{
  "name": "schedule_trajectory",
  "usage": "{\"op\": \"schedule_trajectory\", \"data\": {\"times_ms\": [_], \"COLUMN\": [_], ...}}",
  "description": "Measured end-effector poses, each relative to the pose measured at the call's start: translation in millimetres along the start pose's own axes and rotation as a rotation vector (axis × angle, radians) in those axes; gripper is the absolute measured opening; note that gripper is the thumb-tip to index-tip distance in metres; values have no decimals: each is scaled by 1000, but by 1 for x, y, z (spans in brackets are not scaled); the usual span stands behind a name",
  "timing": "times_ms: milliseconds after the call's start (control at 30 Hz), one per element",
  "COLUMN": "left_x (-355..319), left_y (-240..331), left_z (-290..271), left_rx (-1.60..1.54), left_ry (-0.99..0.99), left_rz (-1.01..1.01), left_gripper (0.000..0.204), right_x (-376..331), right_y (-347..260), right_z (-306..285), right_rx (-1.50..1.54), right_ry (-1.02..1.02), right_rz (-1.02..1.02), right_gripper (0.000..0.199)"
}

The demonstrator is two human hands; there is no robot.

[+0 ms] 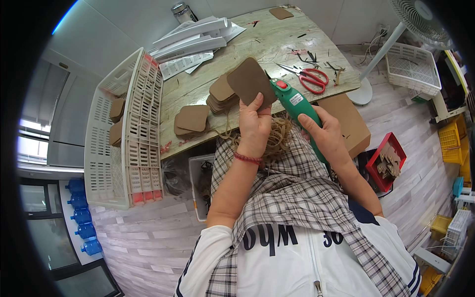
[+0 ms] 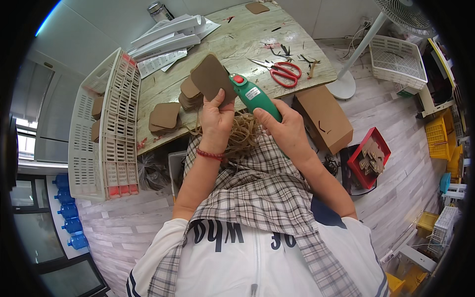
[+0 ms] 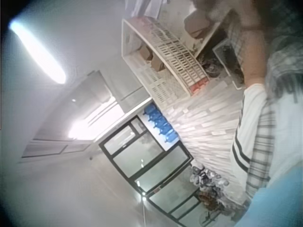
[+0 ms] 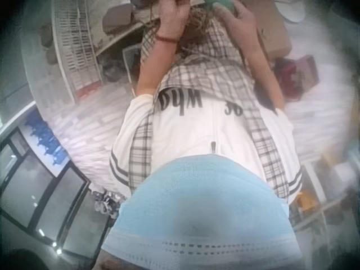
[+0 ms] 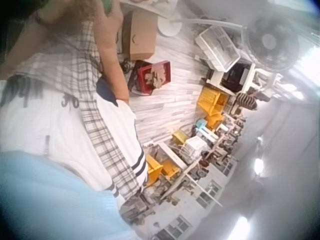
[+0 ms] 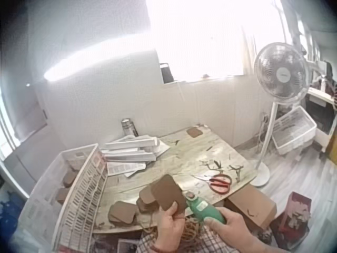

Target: The person uses a green rotary tool to trim the edges of small brown cardboard pieces held in their left hand. They then use red scissors to snip away excess material and place the finished pieces into a white plastic basket.

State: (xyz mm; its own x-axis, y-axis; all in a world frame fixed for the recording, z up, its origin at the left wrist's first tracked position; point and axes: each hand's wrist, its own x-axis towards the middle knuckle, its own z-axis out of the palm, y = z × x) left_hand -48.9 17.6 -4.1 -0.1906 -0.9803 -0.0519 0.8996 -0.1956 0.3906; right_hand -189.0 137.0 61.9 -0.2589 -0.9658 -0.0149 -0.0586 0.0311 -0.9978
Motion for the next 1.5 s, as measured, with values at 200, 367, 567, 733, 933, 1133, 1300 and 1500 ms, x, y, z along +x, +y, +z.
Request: {"op": "schedule_trajectory", "data": {"times_ms": [200,367,567,733,933,1133,1300,1500], "left_x": [-11,-15,-6,-1,-3,-19,-21,-12], "left_y": [-12,-9,33,66,82,75,89,116], "left_z": [-8,-14,-28,-32,-37,-36,-31,-35], "left_rx": [45,132,467,702,832,861,991,1208], "left_ry": [4,-30,-114,-157,-180,-157,-195,-271], "left_rz": [-46,-63,-22,-86,-242,-386,-446,-509], "left_gripper": [40,38,39,39,42,45,41,33], "right_x": [8,11,2,-3,-8,-5,1,3], "right_y": [-2,-8,-12,-9,-4,-2,-2,-10], "right_z": [-3,-10,-34,-48,-44,-33,-34,-36], "right_rx": [2,25,2,-104,-161,-168,-112,-122], "right_ry": [27,12,-109,-208,-228,-202,-258,-355], "right_rz": [-20,28,102,106,81,79,140,239], "right_gripper": [32,33,33,33,34,34,35,35]}}
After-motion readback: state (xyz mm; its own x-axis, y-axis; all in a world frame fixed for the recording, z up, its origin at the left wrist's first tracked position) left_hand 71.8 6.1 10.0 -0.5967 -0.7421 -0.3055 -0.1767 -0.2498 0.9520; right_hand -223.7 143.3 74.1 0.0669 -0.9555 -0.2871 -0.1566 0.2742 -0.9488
